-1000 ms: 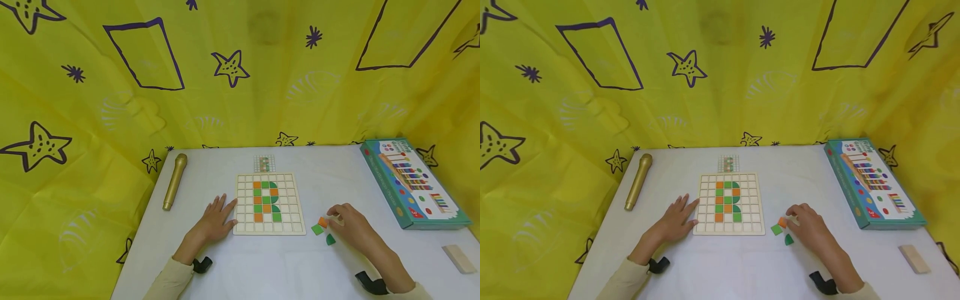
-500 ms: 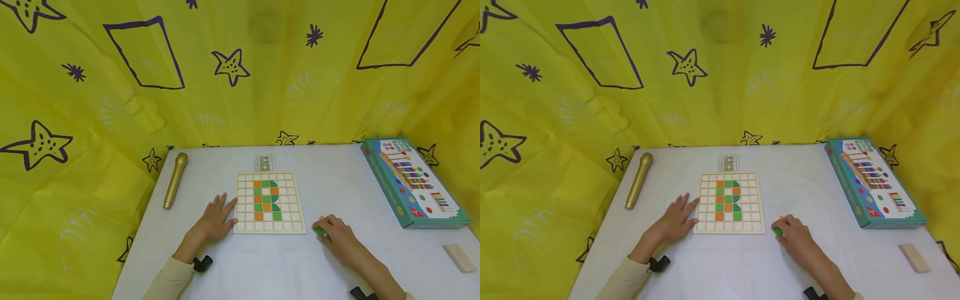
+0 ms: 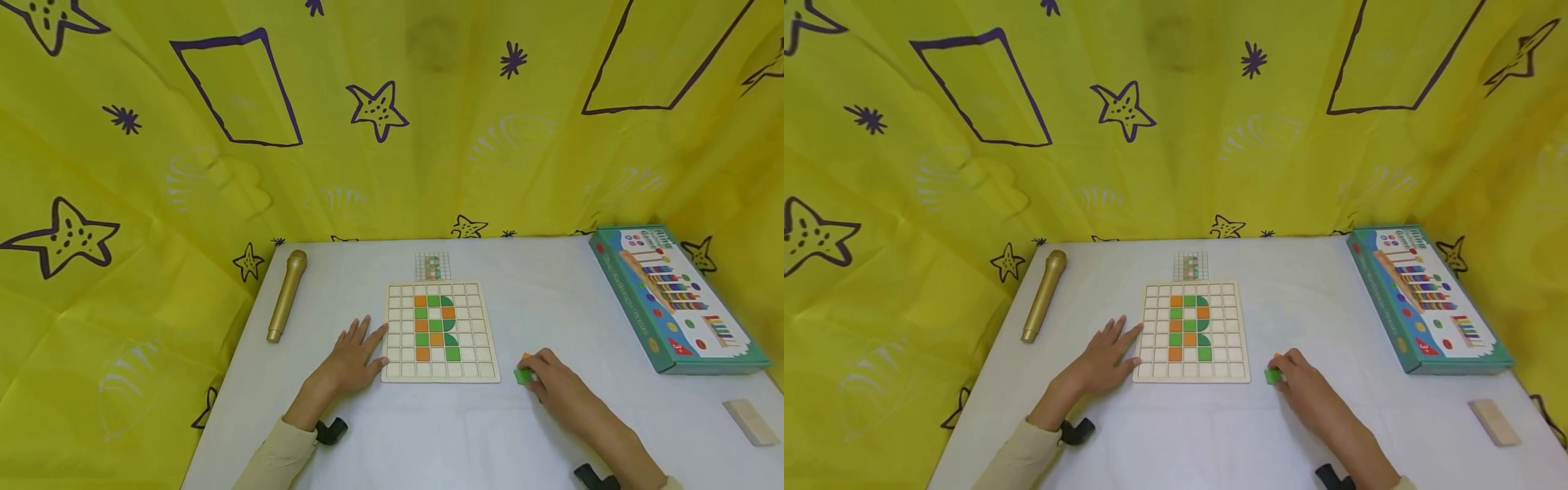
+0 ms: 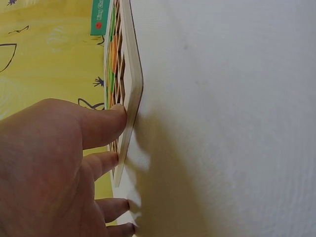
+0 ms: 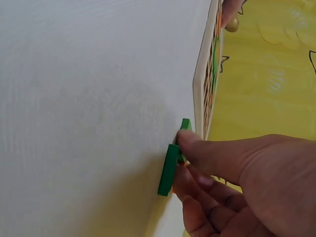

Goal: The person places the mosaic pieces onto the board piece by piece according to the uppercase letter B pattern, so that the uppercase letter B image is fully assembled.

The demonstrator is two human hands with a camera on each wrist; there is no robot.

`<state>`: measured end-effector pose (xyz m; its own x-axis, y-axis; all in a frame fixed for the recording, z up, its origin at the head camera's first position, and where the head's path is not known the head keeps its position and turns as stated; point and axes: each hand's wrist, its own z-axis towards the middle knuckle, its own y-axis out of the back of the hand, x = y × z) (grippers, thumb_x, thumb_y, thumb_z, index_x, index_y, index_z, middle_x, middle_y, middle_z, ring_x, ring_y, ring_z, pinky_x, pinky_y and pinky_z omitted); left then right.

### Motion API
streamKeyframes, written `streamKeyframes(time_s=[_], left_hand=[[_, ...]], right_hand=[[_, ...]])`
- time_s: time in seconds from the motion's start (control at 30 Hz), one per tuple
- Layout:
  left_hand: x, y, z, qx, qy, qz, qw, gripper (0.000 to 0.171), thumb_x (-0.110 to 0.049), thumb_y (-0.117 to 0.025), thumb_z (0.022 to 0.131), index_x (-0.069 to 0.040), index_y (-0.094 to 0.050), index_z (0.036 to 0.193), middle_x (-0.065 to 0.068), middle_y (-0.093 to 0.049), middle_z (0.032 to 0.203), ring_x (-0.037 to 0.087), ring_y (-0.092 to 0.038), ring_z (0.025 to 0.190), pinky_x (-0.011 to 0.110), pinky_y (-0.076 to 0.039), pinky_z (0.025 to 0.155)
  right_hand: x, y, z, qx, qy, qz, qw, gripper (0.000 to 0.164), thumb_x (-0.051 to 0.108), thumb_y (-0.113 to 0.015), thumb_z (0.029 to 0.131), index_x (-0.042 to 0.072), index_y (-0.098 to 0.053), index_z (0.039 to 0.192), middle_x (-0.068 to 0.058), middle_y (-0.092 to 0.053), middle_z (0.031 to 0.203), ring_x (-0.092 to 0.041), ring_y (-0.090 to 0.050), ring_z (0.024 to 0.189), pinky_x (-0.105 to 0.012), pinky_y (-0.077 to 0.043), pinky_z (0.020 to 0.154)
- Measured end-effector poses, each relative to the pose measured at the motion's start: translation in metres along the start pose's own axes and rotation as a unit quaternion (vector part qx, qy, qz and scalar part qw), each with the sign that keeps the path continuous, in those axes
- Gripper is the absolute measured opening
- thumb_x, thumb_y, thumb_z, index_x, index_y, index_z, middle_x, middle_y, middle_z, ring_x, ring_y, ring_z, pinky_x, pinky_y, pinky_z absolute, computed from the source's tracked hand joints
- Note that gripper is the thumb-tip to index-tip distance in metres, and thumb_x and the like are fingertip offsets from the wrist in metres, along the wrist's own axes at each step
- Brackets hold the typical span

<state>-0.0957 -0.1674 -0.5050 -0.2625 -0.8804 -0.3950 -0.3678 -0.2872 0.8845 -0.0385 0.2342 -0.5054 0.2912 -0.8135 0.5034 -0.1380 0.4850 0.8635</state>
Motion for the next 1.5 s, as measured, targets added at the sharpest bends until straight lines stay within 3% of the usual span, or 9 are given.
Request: streamKeyframes(time_s=[0.2,0.4,0.6,0.8,0.97,1.1,1.3,1.5], left_hand=[[0.002,-0.003,0.000,-0.001,-0.002,-0.003,1.0000,0.067,-0.042,-0.054,0.108,-0.017,-0.034,0.167,0.024,-0.016,0.174,0.046,-0.012,0.162,0.065,-0.015,0.128],[0.003,-0.003,0.001,-0.001,-0.003,0.000,1.0000,0.067,-0.044,-0.052,0.109,-0.020,-0.032,0.167,0.023,-0.015,0.175,0.045,-0.011,0.162,0.064,-0.015,0.129],[0.003,-0.002,0.001,-0.004,-0.002,0.004,1.0000,0.066,-0.044,-0.052,0.109,-0.021,-0.032,0.167,0.022,-0.015,0.175,0.045,-0.011,0.162,0.063,-0.015,0.129],[0.002,-0.002,0.001,-0.001,-0.002,0.001,1.0000,0.067,-0.045,-0.052,0.109,-0.021,-0.032,0.168,0.022,-0.015,0.175,0.044,-0.010,0.162,0.063,-0.015,0.129],[0.002,-0.001,0.000,0.001,0.002,0.001,1.0000,0.067,-0.045,-0.052,0.109,-0.021,-0.032,0.168,0.021,-0.015,0.175,0.044,-0.010,0.162,0.063,-0.015,0.129],[0.002,-0.002,-0.001,-0.001,0.002,-0.002,1.0000,0.067,-0.045,-0.052,0.109,-0.020,-0.032,0.167,0.022,-0.015,0.175,0.044,-0.010,0.162,0.064,-0.015,0.129],[0.005,-0.003,-0.001,-0.002,0.000,-0.002,1.0000,0.067,-0.046,-0.052,0.109,-0.021,-0.032,0.168,0.021,-0.015,0.175,0.044,-0.010,0.162,0.063,-0.015,0.129],[0.006,-0.003,0.000,-0.001,-0.004,0.004,1.0000,0.067,-0.046,-0.051,0.109,-0.021,-0.031,0.168,0.021,-0.014,0.175,0.044,-0.010,0.162,0.063,-0.016,0.129]], right_hand=[[0.003,-0.009,0.000,-0.013,-0.009,-0.009,1.000,0.027,0.005,-0.084,0.087,0.009,-0.072,0.111,-0.003,-0.063,0.111,-0.020,-0.062,0.098,-0.047,-0.055,0.086],[0.007,-0.014,-0.004,-0.019,-0.026,0.020,0.999,0.029,-0.002,-0.081,0.088,0.010,-0.071,0.113,-0.002,-0.063,0.113,-0.027,-0.064,0.106,-0.046,-0.054,0.085],[0.007,-0.013,-0.002,-0.008,-0.009,0.025,1.000,0.026,-0.001,-0.078,0.091,0.008,-0.070,0.114,-0.004,-0.064,0.118,-0.039,-0.063,0.125,-0.048,-0.057,0.095],[0.008,-0.009,0.006,0.011,-0.009,0.016,1.000,0.022,0.001,-0.076,0.094,0.006,-0.070,0.115,-0.003,-0.062,0.115,-0.021,-0.065,0.105,-0.041,-0.059,0.089],[0.015,-0.006,0.021,-0.018,0.001,0.018,1.000,0.022,0.001,-0.076,0.094,0.001,-0.069,0.115,-0.006,-0.061,0.112,-0.019,-0.063,0.099,-0.039,-0.058,0.084],[0.031,-0.008,0.039,-0.001,0.012,0.021,1.000,0.024,0.003,-0.076,0.095,0.001,-0.069,0.117,-0.007,-0.062,0.114,-0.020,-0.063,0.101,-0.042,-0.059,0.089],[0.062,-0.026,0.062,0.033,0.068,0.028,0.997,0.021,0.005,-0.077,0.095,0.003,-0.070,0.115,-0.002,-0.061,0.110,-0.016,-0.062,0.096,-0.035,-0.058,0.086],[0.086,-0.047,0.073,0.027,0.082,0.030,0.996,0.020,0.004,-0.078,0.093,0.006,-0.071,0.112,0.001,-0.061,0.103,-0.016,-0.064,0.095,-0.034,-0.058,0.085]])
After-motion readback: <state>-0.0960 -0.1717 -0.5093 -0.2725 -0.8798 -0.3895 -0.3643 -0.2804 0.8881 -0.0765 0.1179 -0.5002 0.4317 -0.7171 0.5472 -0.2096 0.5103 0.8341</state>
